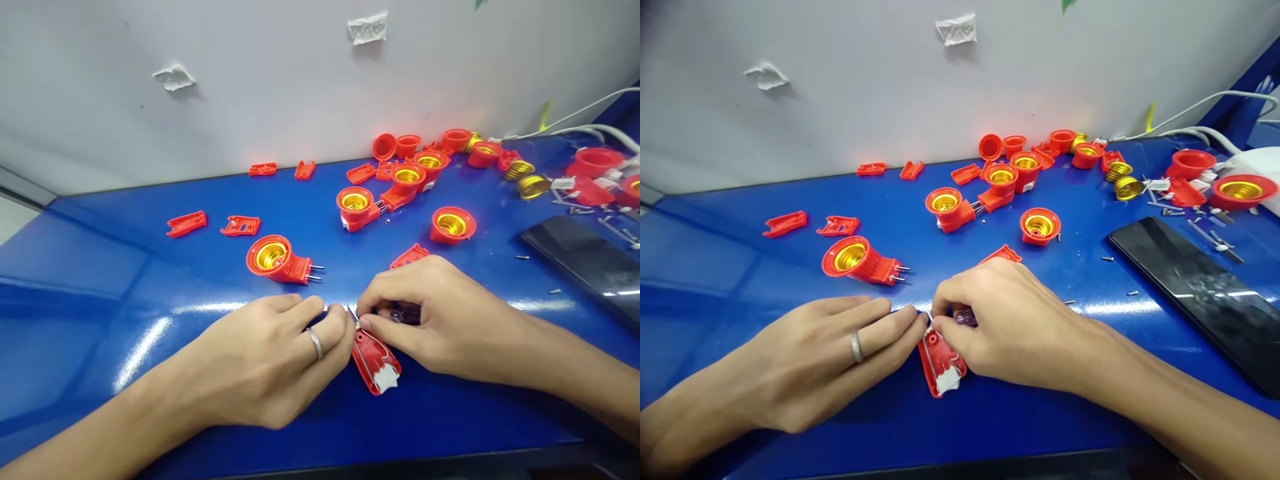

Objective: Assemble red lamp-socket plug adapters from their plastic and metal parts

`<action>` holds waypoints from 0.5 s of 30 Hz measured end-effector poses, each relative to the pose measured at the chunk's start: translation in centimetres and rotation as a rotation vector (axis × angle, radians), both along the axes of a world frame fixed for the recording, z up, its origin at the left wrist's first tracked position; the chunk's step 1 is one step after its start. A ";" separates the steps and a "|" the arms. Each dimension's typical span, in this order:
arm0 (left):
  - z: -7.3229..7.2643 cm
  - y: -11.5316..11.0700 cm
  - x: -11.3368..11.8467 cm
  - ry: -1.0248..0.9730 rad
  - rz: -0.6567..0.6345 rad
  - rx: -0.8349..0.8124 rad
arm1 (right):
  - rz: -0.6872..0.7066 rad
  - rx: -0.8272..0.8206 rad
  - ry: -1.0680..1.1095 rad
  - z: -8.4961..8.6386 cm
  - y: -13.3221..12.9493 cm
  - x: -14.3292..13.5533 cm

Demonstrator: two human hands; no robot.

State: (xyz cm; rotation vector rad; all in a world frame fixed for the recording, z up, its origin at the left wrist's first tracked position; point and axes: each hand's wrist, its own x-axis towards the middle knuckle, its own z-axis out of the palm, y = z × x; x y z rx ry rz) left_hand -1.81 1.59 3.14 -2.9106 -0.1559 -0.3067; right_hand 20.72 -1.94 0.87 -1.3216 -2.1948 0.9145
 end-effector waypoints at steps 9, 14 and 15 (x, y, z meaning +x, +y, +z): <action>-1.5 0.8 -0.6 -0.141 0.017 -0.154 | -0.019 0.062 -0.058 -0.5 -0.5 0.0; -2.3 0.5 -0.9 -0.230 0.041 -0.255 | -0.022 0.115 -0.060 -0.6 -0.4 0.1; -2.4 0.4 -0.9 -0.241 0.070 -0.265 | -0.021 0.117 -0.061 -0.6 -0.4 0.1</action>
